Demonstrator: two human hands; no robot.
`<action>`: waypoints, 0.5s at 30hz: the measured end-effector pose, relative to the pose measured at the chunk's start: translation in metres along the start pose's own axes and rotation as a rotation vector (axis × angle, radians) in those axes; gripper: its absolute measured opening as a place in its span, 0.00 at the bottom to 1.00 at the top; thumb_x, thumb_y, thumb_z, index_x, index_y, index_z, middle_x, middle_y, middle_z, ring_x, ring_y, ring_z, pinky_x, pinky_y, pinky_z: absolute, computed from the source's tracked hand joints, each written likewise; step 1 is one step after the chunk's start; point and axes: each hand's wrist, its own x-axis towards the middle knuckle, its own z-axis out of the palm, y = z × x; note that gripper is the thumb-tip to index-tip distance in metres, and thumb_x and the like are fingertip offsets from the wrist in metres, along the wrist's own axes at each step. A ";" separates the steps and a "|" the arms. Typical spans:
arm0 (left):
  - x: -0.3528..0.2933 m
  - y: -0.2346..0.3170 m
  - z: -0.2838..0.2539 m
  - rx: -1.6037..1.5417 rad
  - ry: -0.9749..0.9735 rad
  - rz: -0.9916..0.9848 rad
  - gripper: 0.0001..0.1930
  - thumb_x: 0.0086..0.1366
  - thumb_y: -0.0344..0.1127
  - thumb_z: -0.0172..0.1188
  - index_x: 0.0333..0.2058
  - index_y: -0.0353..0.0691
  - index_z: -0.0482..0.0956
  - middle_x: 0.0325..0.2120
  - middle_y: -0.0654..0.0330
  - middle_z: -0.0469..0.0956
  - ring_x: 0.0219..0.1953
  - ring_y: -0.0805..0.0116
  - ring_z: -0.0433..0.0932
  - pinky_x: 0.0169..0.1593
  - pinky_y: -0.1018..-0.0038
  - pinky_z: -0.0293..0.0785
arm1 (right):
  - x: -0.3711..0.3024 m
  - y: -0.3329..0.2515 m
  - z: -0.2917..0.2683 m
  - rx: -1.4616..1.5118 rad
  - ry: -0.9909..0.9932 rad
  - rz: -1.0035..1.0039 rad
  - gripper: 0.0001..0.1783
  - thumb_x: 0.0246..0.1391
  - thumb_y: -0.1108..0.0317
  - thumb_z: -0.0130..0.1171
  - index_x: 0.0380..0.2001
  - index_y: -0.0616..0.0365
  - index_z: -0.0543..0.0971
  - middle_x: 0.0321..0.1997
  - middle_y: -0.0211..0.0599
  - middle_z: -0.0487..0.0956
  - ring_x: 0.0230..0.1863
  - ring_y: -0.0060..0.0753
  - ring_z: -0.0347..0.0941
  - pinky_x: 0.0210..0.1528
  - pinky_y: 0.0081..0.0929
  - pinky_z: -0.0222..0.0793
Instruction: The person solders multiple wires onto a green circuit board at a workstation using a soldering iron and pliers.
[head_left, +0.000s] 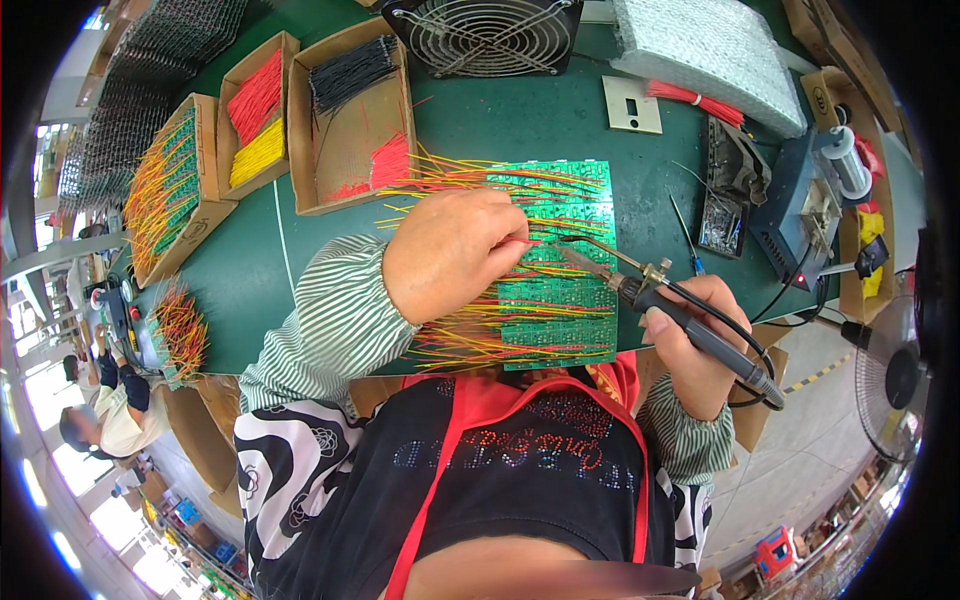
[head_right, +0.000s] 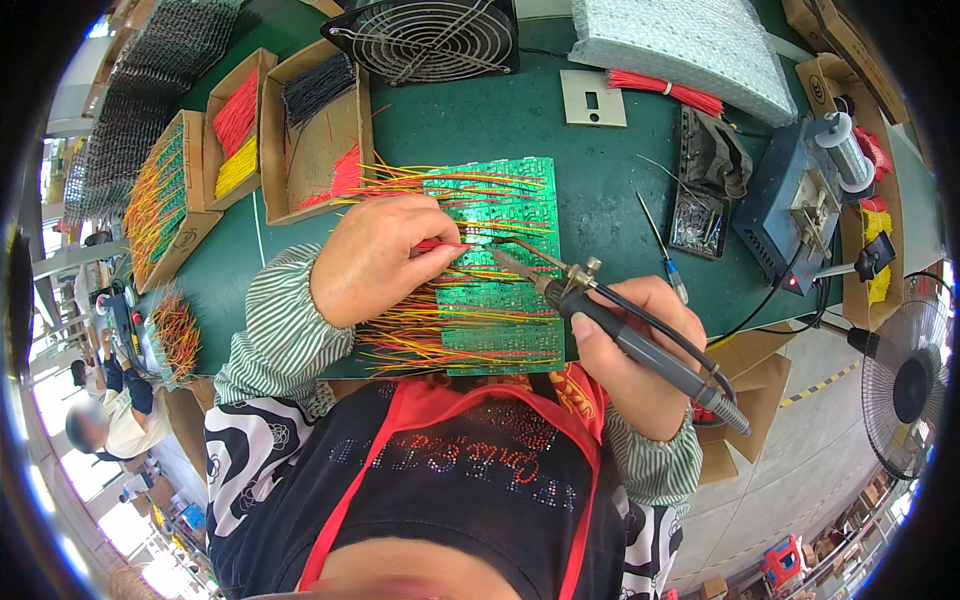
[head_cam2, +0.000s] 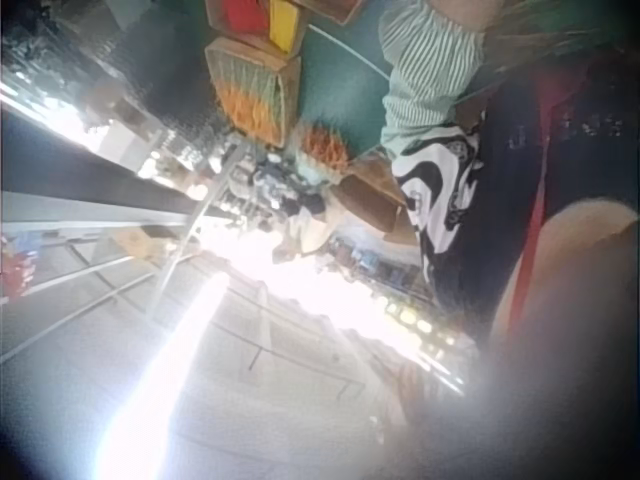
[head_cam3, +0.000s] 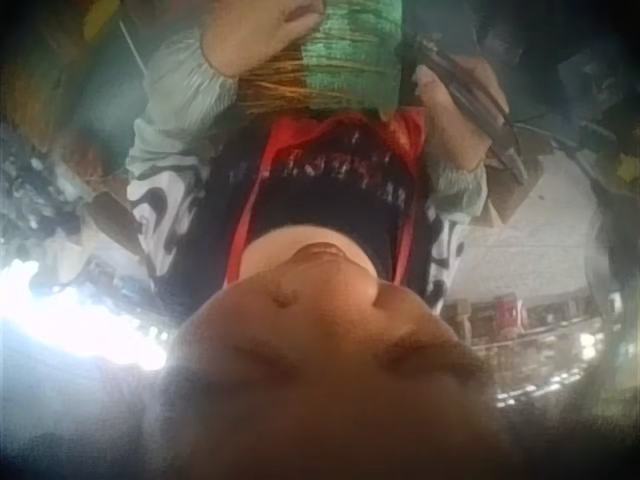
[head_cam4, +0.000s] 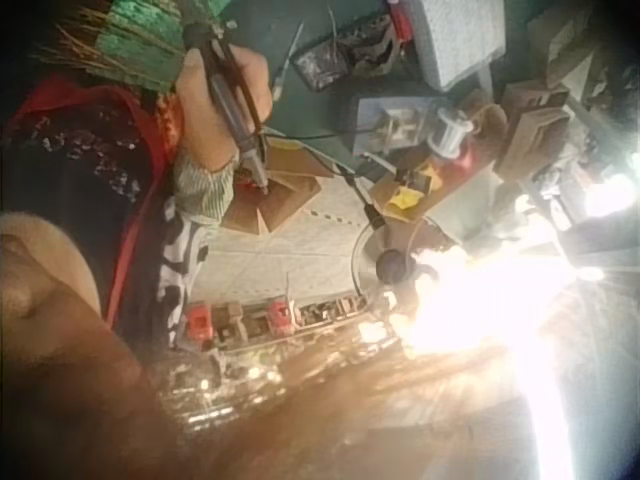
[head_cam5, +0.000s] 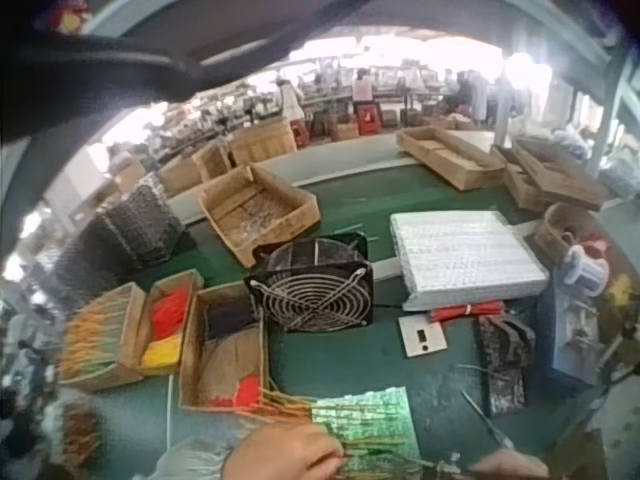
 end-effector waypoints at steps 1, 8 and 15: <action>0.000 0.000 0.000 0.000 0.001 -0.001 0.06 0.53 0.34 0.58 0.25 0.38 0.75 0.23 0.58 0.74 0.27 0.60 0.74 0.30 0.67 0.69 | 0.000 0.000 -0.001 -0.019 0.004 -0.004 0.10 0.37 0.75 0.63 0.27 0.64 0.75 0.23 0.32 0.77 0.24 0.15 0.70 0.28 0.15 0.67; -0.002 0.007 -0.015 0.063 0.136 0.041 0.05 0.54 0.33 0.58 0.26 0.37 0.76 0.23 0.57 0.74 0.28 0.59 0.74 0.31 0.67 0.70 | -0.006 0.000 -0.010 -0.095 0.052 -0.009 0.11 0.36 0.76 0.63 0.27 0.64 0.75 0.23 0.32 0.77 0.24 0.16 0.70 0.28 0.15 0.67; 0.011 0.015 0.005 0.043 0.076 0.090 0.06 0.55 0.34 0.56 0.27 0.38 0.75 0.24 0.57 0.74 0.29 0.58 0.74 0.32 0.66 0.70 | -0.007 -0.001 -0.015 -0.033 0.098 0.015 0.10 0.37 0.77 0.62 0.27 0.65 0.74 0.24 0.32 0.77 0.25 0.16 0.71 0.29 0.15 0.67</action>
